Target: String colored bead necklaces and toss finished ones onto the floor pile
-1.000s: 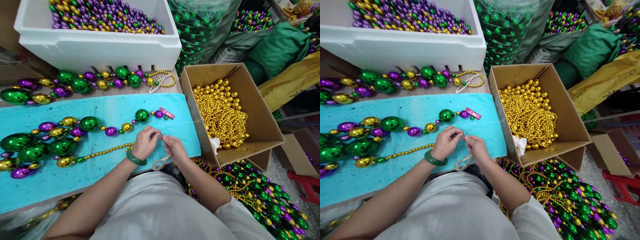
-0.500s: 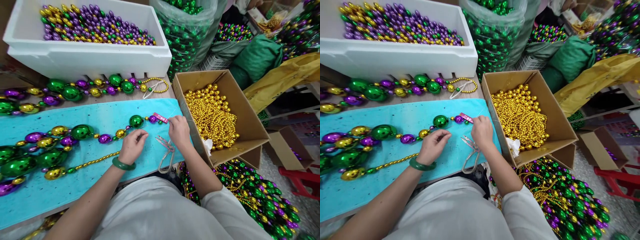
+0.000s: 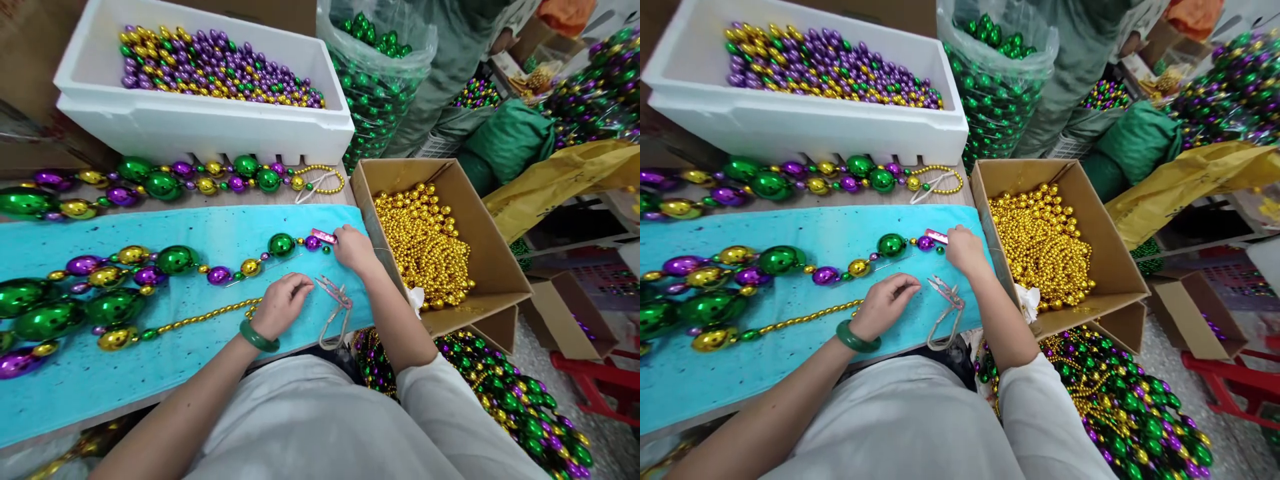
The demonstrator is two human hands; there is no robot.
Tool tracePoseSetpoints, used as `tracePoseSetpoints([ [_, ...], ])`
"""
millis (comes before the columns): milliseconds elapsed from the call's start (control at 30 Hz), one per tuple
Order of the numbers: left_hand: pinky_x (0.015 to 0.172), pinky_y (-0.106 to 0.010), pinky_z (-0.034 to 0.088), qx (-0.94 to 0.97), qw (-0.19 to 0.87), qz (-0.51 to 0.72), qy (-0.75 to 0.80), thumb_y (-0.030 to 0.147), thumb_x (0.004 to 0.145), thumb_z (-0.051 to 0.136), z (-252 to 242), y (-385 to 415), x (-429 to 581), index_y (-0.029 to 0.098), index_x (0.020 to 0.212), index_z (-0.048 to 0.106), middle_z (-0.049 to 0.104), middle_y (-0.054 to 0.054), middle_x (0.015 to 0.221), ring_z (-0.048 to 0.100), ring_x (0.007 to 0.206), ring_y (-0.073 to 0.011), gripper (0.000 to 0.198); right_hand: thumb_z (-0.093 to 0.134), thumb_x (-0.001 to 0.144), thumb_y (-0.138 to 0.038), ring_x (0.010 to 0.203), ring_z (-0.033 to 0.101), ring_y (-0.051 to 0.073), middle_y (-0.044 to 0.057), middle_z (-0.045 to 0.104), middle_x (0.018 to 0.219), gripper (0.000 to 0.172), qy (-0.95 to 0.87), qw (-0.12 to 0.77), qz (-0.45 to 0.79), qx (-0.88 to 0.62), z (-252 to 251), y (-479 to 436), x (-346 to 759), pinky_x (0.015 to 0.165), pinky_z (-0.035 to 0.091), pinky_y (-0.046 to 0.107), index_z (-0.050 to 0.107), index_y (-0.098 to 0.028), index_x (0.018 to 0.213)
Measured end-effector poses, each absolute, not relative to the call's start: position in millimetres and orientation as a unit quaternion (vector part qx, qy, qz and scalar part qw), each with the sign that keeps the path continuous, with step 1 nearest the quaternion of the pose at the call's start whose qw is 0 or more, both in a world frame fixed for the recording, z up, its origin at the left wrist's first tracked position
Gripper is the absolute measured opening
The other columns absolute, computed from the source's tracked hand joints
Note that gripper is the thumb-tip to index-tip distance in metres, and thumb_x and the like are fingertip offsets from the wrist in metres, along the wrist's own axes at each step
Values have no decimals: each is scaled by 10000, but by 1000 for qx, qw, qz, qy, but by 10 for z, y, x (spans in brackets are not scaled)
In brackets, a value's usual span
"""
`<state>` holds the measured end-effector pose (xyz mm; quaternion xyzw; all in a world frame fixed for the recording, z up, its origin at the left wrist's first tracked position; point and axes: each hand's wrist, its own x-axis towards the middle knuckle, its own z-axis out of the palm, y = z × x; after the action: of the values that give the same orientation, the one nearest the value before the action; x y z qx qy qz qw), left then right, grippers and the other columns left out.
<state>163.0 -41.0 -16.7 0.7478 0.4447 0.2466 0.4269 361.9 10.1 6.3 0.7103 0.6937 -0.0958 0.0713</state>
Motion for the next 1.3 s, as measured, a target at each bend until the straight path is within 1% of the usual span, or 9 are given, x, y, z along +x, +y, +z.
tracePoseSetpoints([
  [133,732,-290,445,751,432,248,433,298,872,498,-172,-415,1606,205,821,653,671,-23,816,587,760,-163,188,415,881,-127,1062,560,241,123,571,1145,290,698,19,-85,711,91,205,3664,815,460,317,603,-169,1099],
  [333,779,-304,473,729,449,269,441,254,879,506,-91,-523,1684,198,826,652,689,-34,850,615,818,-168,166,551,797,-148,948,591,203,75,619,1085,189,684,-62,-212,695,-104,56,3702,829,443,305,669,-189,938],
  [467,855,-284,480,723,480,301,395,233,920,456,-30,-640,1787,194,899,646,705,-34,957,630,914,-144,195,600,765,-127,871,586,204,75,651,905,78,668,-178,-245,679,-216,44,3710,825,421,338,639,-195,761],
  [533,876,-269,476,731,481,300,379,231,931,449,-25,-650,1790,185,933,632,701,-40,1002,627,942,-133,188,584,783,-145,671,566,177,49,633,740,76,650,-198,-288,674,-206,119,3706,698,433,348,601,-209,746],
  [700,872,-248,459,772,419,304,370,202,948,407,46,-772,1736,178,953,612,695,-32,1003,611,949,-127,206,572,789,-125,504,495,123,17,566,571,137,618,-131,-340,697,-45,255,3685,574,402,315,559,-206,678],
  [800,859,-292,456,839,341,275,322,209,948,390,44,-942,1756,174,979,625,684,-49,966,600,939,-169,240,618,703,-69,535,493,132,9,560,571,160,626,-72,-275,726,-35,221,3680,617,401,334,589,-207,627],
  [933,754,-309,452,900,253,254,248,166,922,391,-1,-1160,1806,175,954,635,649,-56,862,570,829,-192,246,595,696,-73,659,565,167,52,645,710,115,634,-39,-258,728,-74,79,3679,672,420,325,664,-152,743],
  [1100,695,-282,428,890,281,265,242,161,921,411,-24,-1227,1824,180,917,628,629,-35,807,539,765,-170,218,533,739,-92,793,594,157,51,687,844,200,630,-71,-221,741,-112,-17,3744,761,433,276,696,-139,843],
  [1300,708,-287,432,877,311,259,258,179,931,417,6,-1173,1836,181,904,633,652,-29,840,552,798,-167,217,596,726,-170,781,570,143,31,654,889,261,675,-78,-236,694,-201,11,3677,747,432,254,698,-175,967],
])
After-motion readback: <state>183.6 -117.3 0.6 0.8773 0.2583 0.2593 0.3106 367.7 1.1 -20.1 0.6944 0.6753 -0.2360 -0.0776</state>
